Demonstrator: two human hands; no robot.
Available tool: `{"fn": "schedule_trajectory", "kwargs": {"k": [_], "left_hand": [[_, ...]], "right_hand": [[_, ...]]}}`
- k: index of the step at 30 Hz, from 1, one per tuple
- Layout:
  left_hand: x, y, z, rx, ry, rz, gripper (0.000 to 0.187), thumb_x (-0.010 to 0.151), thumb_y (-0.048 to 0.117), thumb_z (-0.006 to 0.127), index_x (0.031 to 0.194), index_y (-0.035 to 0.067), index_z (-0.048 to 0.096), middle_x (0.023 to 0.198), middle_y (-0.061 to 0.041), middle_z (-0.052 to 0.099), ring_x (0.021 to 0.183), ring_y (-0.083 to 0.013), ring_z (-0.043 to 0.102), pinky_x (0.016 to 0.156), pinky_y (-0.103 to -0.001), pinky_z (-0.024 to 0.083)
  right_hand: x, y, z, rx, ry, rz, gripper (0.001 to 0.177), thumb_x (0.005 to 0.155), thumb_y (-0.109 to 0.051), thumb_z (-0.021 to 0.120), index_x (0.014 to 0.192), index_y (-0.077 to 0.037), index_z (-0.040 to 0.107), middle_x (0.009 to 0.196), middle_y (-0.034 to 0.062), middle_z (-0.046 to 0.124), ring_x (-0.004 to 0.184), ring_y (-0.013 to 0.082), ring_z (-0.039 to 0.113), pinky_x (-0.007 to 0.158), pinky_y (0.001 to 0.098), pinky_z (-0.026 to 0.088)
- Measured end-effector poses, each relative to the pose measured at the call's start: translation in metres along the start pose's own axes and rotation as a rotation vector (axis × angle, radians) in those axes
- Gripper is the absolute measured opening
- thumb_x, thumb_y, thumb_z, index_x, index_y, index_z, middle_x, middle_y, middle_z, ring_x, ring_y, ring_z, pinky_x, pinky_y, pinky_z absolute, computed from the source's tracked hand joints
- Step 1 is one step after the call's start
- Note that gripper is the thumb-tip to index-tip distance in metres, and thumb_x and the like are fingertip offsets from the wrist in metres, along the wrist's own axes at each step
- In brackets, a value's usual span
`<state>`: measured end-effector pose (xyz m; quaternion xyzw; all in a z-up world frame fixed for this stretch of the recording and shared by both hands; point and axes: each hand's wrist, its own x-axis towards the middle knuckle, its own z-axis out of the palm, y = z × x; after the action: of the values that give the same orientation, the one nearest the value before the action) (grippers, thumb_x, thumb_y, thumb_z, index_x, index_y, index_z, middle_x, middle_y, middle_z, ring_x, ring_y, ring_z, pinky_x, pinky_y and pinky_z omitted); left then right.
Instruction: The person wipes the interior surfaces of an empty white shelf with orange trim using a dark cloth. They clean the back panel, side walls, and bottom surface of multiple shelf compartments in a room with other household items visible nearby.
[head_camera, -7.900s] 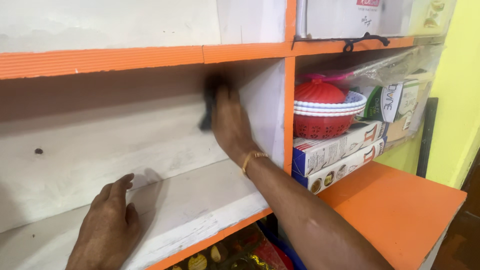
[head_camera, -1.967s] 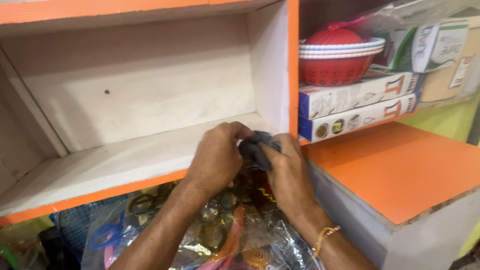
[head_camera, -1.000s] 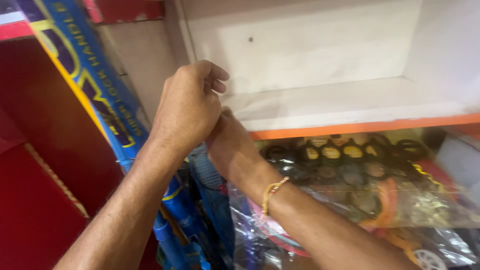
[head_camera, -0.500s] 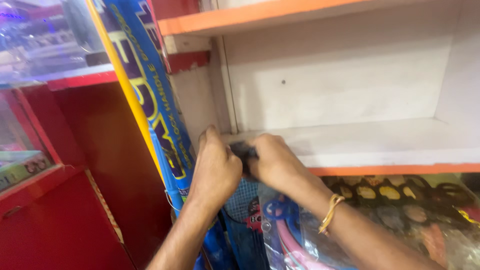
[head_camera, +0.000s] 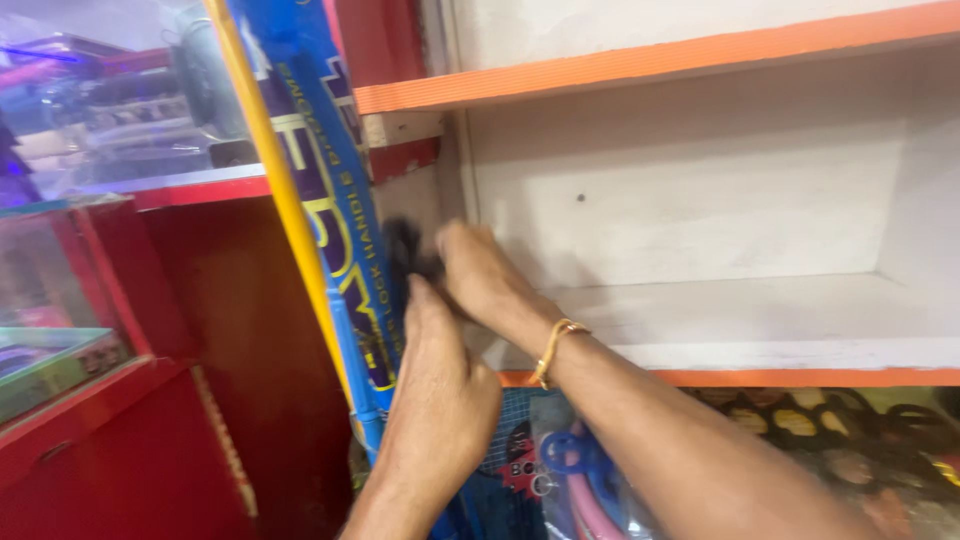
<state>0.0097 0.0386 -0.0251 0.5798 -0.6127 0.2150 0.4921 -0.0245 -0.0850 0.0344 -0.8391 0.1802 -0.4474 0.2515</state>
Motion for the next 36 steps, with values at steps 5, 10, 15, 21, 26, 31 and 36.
{"fn": "schedule_trajectory", "kwargs": {"k": [5, 10, 15, 21, 26, 31, 36], "left_hand": [[0.006, 0.032, -0.002, -0.048, 0.026, -0.118, 0.083, 0.082, -0.013, 0.048, 0.158, -0.009, 0.015, 0.155, -0.04, 0.023, 0.117, -0.052, 0.056, 0.097, -0.048, 0.054], [0.035, 0.086, 0.008, -0.119, 0.309, 0.186, 0.066, 0.085, -0.012, 0.053, 0.15, -0.003, 0.039, 0.15, -0.031, 0.038, 0.123, -0.0466, 0.061, 0.092, -0.046, 0.058], [0.063, 0.127, 0.031, 0.02, 0.383, 0.32, 0.071, 0.079, -0.016, 0.053, 0.149, -0.01, 0.042, 0.152, -0.03, 0.04, 0.14, -0.0489, 0.042, 0.112, -0.06, 0.038], [0.11, 0.155, 0.104, 0.269, 0.269, 0.474, 0.074, 0.068, -0.018, 0.048, 0.142, -0.015, 0.044, 0.152, -0.031, 0.043, 0.149, -0.0456, 0.027, 0.117, -0.067, 0.01], [0.118, 0.21, 0.17, 0.156, 0.192, 0.612, 0.067, 0.078, -0.022, 0.045, 0.144, -0.01, 0.043, 0.155, -0.027, 0.043, 0.151, -0.0399, 0.027, 0.122, -0.065, 0.012], [0.101, 0.229, 0.163, 0.008, 0.162, 0.504, 0.074, 0.068, -0.024, 0.044, 0.142, -0.017, 0.042, 0.143, -0.037, 0.046, 0.143, -0.0449, 0.036, 0.116, -0.069, 0.019], [0.1, 0.174, 0.133, 0.084, 0.317, 0.415, 0.069, 0.079, -0.019, 0.05, 0.147, -0.016, 0.037, 0.144, -0.038, 0.046, 0.138, -0.045, 0.041, 0.115, -0.067, 0.026]], "right_hand": [[-0.068, -0.008, -0.056, -0.158, 0.177, -0.368, 0.032, 0.073, 0.01, 0.063, 0.103, 0.006, 0.073, 0.098, 0.0248, 0.072, 0.09, 0.0378, 0.071, 0.078, 0.0435, 0.056], [-0.101, -0.043, -0.106, -0.429, 0.496, -0.736, 0.038, 0.091, 0.004, 0.067, 0.129, 0.003, 0.065, 0.137, 0.0198, 0.061, 0.125, 0.0347, 0.066, 0.105, 0.0413, 0.059], [-0.085, -0.04, -0.151, -0.535, 0.53, -0.766, 0.039, 0.094, 0.002, 0.072, 0.131, 0.008, 0.063, 0.137, 0.0217, 0.057, 0.127, 0.0374, 0.057, 0.109, 0.0432, 0.052], [-0.087, 0.012, -0.235, -0.812, 0.6, -0.599, 0.041, 0.087, 0.005, 0.067, 0.128, 0.007, 0.066, 0.133, 0.0229, 0.058, 0.126, 0.0385, 0.054, 0.108, 0.0433, 0.049], [-0.129, 0.045, -0.34, -0.98, 0.747, -0.405, 0.049, 0.074, 0.019, 0.058, 0.121, 0.007, 0.07, 0.12, 0.0267, 0.057, 0.117, 0.0417, 0.054, 0.106, 0.0506, 0.046], [-0.133, 0.043, -0.347, -0.972, 0.766, -0.295, 0.033, 0.083, 0.017, 0.058, 0.113, 0.007, 0.069, 0.111, 0.0253, 0.056, 0.106, 0.0375, 0.056, 0.095, 0.0491, 0.049], [-0.075, 0.023, -0.253, -0.854, 0.702, -0.556, 0.02, 0.099, 0.002, 0.069, 0.119, 0.007, 0.067, 0.113, 0.0206, 0.057, 0.107, 0.0331, 0.057, 0.085, 0.0437, 0.051]]}}
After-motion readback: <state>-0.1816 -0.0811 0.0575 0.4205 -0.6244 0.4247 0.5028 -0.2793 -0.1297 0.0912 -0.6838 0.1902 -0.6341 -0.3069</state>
